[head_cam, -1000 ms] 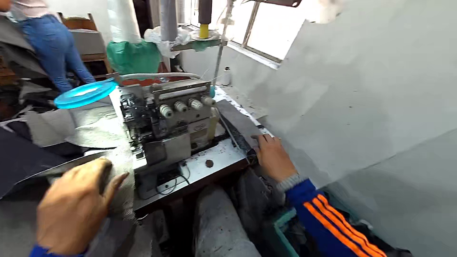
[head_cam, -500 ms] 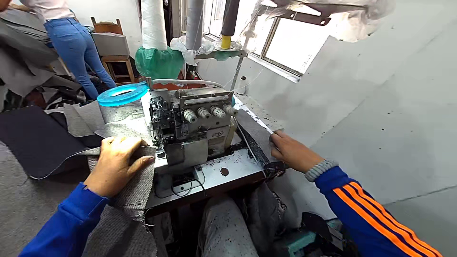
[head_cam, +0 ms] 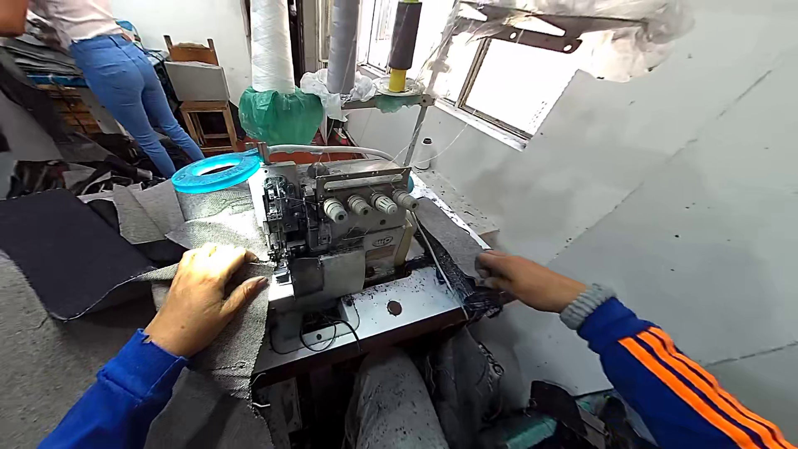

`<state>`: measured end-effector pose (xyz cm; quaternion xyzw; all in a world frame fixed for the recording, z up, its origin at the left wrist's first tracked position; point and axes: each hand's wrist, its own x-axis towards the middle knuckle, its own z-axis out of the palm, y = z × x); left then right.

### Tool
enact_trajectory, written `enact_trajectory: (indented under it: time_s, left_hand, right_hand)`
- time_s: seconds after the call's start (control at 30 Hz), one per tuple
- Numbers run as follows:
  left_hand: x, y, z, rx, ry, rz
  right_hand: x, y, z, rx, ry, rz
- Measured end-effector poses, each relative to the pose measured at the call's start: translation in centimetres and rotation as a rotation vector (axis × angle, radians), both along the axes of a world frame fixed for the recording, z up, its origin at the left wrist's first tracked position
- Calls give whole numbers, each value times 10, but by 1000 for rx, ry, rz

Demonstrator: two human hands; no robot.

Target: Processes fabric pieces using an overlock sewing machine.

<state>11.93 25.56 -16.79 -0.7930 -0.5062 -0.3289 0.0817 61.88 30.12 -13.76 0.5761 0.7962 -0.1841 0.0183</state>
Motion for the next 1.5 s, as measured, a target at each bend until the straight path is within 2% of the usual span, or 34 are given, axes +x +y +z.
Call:
enact_trajectory:
  time_s: [0.07, 0.17, 0.27, 0.33, 0.4, 0.5, 0.53, 0.6, 0.8, 0.93, 1.0, 1.07, 1.13, 1.2, 1.33, 1.4, 1.5]
  left_hand:
    - [0, -1, 2, -26, -5, -23]
    - [-6, -3, 11, -138, -139, -138]
    - [-9, -19, 37, -261, -429, -290]
    - [-6, -35, 53, -158, -446, -320]
    - [2, -50, 60, -39, -389, -315]
    - [19, -63, 57, 31, -411, -327]
    - [22, -63, 55, 38, -447, -323]
    - [18, -62, 49, 5, -519, -322]
    - [10, -63, 52, -77, -597, -316]
    - [12, -67, 67, 2, -576, -242]
    - [15, -73, 79, 44, -490, -180]
    - [18, -69, 79, 49, -340, -102]
    - [20, -52, 58, -6, -215, -26]
    - [21, -36, 25, 4, -192, -20]
    - [44, -51, 5, 270, 113, 63]
    - [62, -65, 10, 237, 239, 135]
    - [69, -65, 10, 132, 226, 152]
  right_hand:
    - [-1, 3, 11, 106, 22, -1]
    - [-25, -5, 37, 553, 26, 21]
    - [-85, -33, 50, 1064, 209, 111]
    - [-141, -52, 42, 1206, 431, 174]
    - [-202, -67, 20, 1085, 776, 216]
    - [-284, -82, -2, 608, 1377, 184]
    - [-302, -87, -3, 473, 1512, 141]
    - [-321, -95, -1, 330, 1642, 95]
    - [-324, -95, -5, 308, 1717, 15]
    - [-317, -114, -30, 384, 1476, 211]
    - [-319, -134, -53, 239, 1370, 315]
    - [-325, -150, -68, 74, 1304, 316]
    - [-324, -158, -74, -129, 1315, 254]
    - [-318, -159, -79, -324, 1310, 138]
    - [-302, -153, -93, -282, 1245, 77]
    - [-297, -154, -92, -233, 1232, 83]
    - [-294, -145, -89, -200, 1303, 91]
